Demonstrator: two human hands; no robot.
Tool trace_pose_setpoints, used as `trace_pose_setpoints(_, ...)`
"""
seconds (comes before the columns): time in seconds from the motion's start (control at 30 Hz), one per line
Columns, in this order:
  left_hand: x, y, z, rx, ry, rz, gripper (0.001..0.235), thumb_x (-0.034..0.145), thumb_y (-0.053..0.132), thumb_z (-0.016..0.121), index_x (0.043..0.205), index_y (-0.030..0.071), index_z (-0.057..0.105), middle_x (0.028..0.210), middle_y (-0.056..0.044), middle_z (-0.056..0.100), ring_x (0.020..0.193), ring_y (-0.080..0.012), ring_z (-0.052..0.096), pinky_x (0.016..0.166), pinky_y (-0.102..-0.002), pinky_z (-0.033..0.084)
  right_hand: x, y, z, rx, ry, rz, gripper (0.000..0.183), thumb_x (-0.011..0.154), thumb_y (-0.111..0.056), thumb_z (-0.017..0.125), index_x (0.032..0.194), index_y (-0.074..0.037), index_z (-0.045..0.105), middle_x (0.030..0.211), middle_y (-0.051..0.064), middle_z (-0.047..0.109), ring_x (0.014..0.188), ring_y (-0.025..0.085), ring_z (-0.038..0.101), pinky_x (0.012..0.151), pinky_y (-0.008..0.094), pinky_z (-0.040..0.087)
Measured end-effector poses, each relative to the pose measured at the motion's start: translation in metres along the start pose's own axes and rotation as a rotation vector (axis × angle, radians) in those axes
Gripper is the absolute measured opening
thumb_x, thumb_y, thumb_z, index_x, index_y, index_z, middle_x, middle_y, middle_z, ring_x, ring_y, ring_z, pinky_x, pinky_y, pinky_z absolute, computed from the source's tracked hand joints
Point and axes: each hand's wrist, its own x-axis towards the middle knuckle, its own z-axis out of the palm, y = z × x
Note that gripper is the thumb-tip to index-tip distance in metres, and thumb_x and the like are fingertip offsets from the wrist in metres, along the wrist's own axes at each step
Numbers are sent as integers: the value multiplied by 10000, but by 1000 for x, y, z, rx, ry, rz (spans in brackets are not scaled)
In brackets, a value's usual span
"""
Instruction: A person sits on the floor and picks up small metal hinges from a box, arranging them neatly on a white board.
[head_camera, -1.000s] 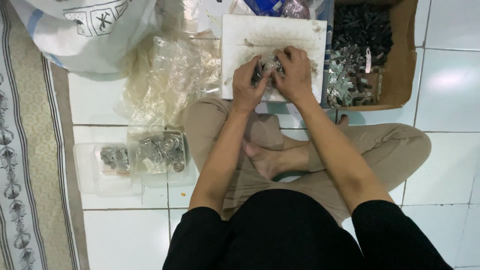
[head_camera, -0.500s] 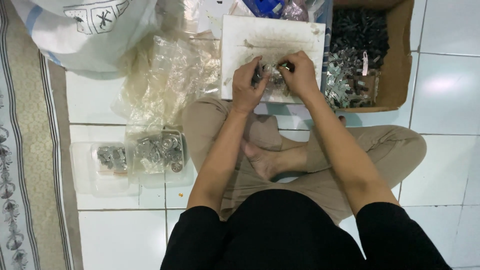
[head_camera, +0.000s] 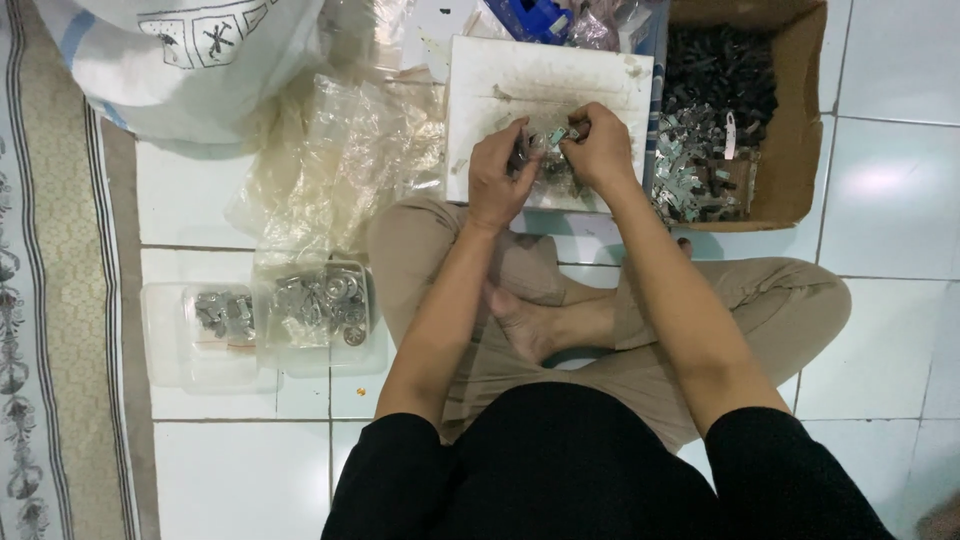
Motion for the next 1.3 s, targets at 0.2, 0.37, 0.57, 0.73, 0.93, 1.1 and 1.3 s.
trace_pose_setpoints(0.2, 0, 0, -2, 26, -5, -6, 510, 898, 314, 808, 1340, 116, 647, 1061, -72, 735, 1004, -240, 715, 968, -360, 525, -23, -30, -26, 470, 4, -5, 327, 898, -47, 800, 1198, 10, 682, 917, 126, 676, 761, 96, 608, 654, 281, 552)
trace_pose_setpoints(0.37, -1, -2, -10, 18, -93, 69, 494, 944, 161, 722, 1406, 83, 567, 1219, -98, 708, 1102, -290, 685, 986, -417, 534, -41, -84, -47, 582, -19, -28, 292, 878, 21, 821, 1130, -37, 685, 830, 28, 647, 744, 84, 615, 688, 210, 567)
trace_pose_setpoints(0.57, 2, 2, -12, -19, -108, 96, 502, 922, 160, 685, 1398, 65, 558, 1176, -111, 706, 1044, -289, 693, 937, -415, 536, -48, -119, -53, 319, -66, -148, 336, 876, 4, 755, 1203, -52, 701, 903, 48, 713, 843, 138, 680, 798, 268, 584)
trace_pose_setpoints(0.73, -5, -9, -8, 9, -130, 88, 550, 903, 138, 712, 1424, 74, 548, 1296, -102, 690, 1141, -282, 693, 1008, -421, 530, -52, -109, -54, 273, -56, -225, 347, 917, -1, 678, 1262, -6, 704, 1027, 102, 764, 972, 182, 720, 881, 302, 594)
trace_pose_setpoints(0.93, 0, 1, -9, 23, -97, 63, 482, 971, 199, 751, 1403, 87, 567, 1226, -100, 714, 1089, -277, 690, 973, -396, 529, -57, -63, -71, 263, 70, -239, 274, 944, -29, 749, 1215, 3, 719, 1019, 97, 749, 915, 175, 688, 818, 308, 564)
trace_pose_setpoints(1.1, -3, 1, -3, 39, -61, -60, 522, 911, 337, 793, 1370, 154, 624, 1117, -39, 729, 1060, -199, 703, 1005, -340, 497, -70, -33, -50, -64, -22, -150, 789, 736, -227, 921, 1378, 118, 618, 1233, 302, 580, 1128, 473, 619, 920, 520, 527)
trace_pose_setpoints(1.3, 3, 10, -7, 30, -31, -51, 505, 916, 332, 803, 1354, 145, 637, 1103, -52, 734, 1040, -204, 707, 998, -342, 497, -49, 5, -16, 37, 107, -283, 491, 805, -251, 941, 1226, -66, 767, 1052, 197, 590, 1030, 441, 633, 895, 450, 519)
